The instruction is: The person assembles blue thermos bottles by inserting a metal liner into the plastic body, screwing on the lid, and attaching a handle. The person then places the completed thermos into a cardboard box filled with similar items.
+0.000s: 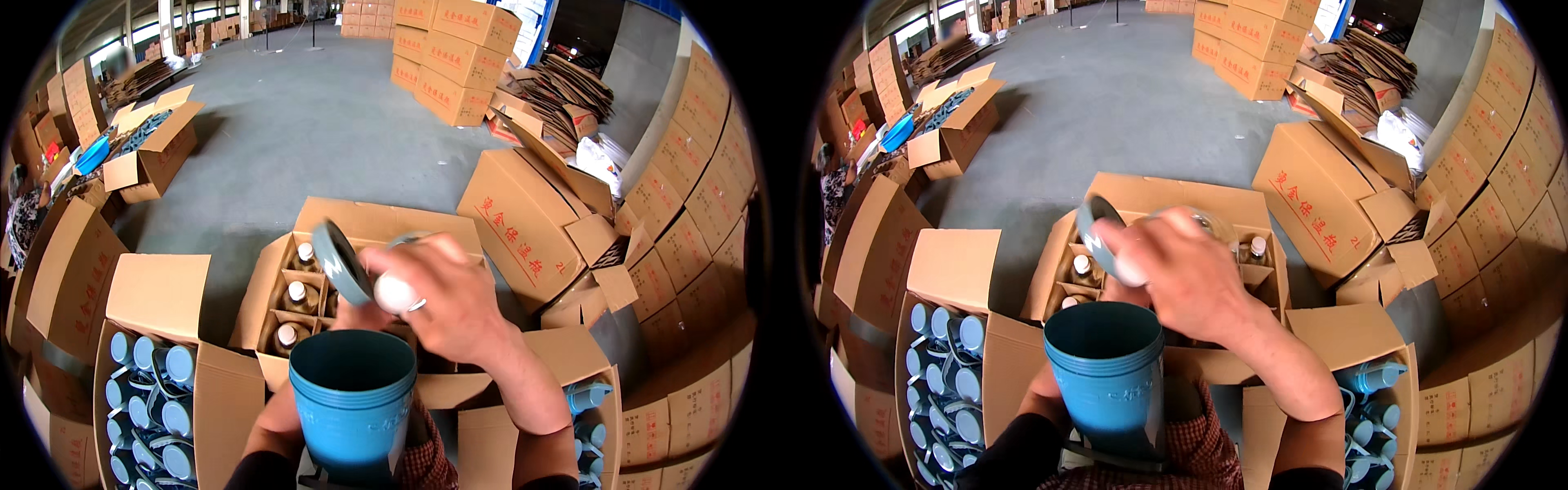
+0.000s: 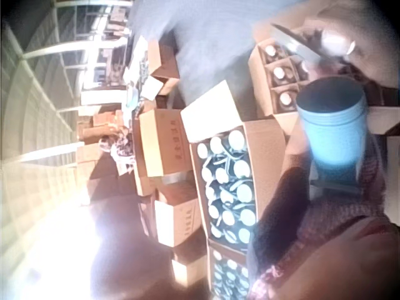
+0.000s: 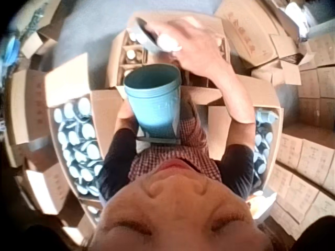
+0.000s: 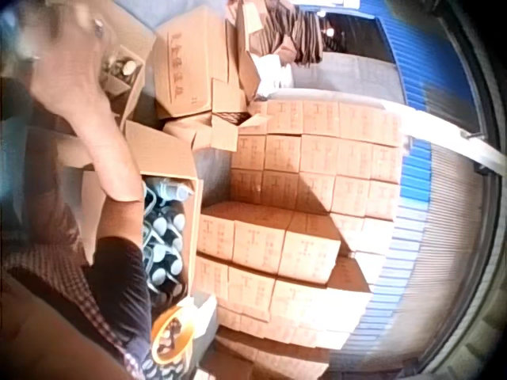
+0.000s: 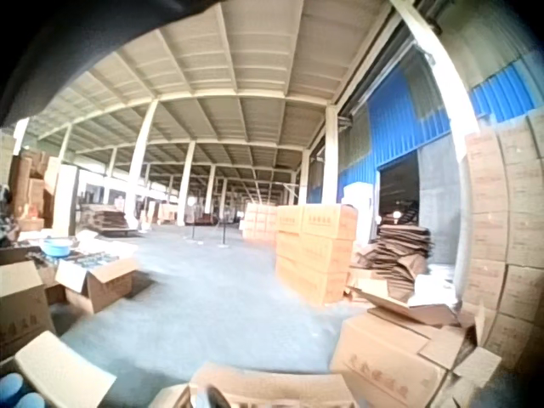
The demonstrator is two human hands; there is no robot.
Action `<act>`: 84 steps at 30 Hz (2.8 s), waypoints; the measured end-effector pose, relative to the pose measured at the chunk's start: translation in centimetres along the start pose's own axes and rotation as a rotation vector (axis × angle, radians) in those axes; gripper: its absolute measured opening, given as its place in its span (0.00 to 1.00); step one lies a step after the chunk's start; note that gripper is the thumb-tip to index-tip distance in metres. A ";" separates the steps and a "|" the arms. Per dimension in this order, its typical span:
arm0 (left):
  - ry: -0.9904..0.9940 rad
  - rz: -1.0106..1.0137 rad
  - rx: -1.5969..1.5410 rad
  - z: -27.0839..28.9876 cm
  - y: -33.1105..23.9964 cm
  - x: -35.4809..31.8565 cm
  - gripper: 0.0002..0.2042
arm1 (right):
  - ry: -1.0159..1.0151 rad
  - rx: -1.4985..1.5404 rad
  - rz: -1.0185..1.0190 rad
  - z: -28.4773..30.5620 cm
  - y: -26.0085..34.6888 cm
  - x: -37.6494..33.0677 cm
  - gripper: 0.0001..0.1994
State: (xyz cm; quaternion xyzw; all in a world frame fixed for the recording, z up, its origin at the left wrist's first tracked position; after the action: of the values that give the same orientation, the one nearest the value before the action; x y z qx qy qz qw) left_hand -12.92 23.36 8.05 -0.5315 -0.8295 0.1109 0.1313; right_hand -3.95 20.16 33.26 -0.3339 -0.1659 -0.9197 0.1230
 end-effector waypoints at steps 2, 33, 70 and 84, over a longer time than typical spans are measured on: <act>0.058 -0.047 0.076 -4.6 -2.5 -0.4 0.25 | 0.110 0.063 0.232 -0.8 3.2 -0.2 0.26; -0.424 -1.162 0.668 -12.7 -16.3 -16.3 0.13 | -0.142 1.113 -0.639 -2.0 -6.2 -9.3 0.18; 0.330 -0.566 2.045 -24.1 -4.9 -16.2 0.24 | -0.519 0.514 -0.275 0.7 1.9 -10.4 0.18; 0.080 -0.559 2.564 -25.0 -2.8 -16.8 0.22 | -0.422 0.871 -0.360 -4.0 -0.3 -10.0 0.29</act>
State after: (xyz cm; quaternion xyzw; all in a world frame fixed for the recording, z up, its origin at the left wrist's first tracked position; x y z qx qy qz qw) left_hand -0.17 8.06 30.80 0.1560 -0.2125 0.7689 0.5825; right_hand 1.15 20.01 23.76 -0.3962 -0.6095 -0.6845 0.0542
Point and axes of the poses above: each hand's wrist, its own x-axis towards the middle knuckle, its own z-axis out of the back of the hand, y = z × x, the point moved 9 cm from there along x, towards the middle knuckle, and after that the axes turned 3 degrees about -y, right-handed, at the moved point
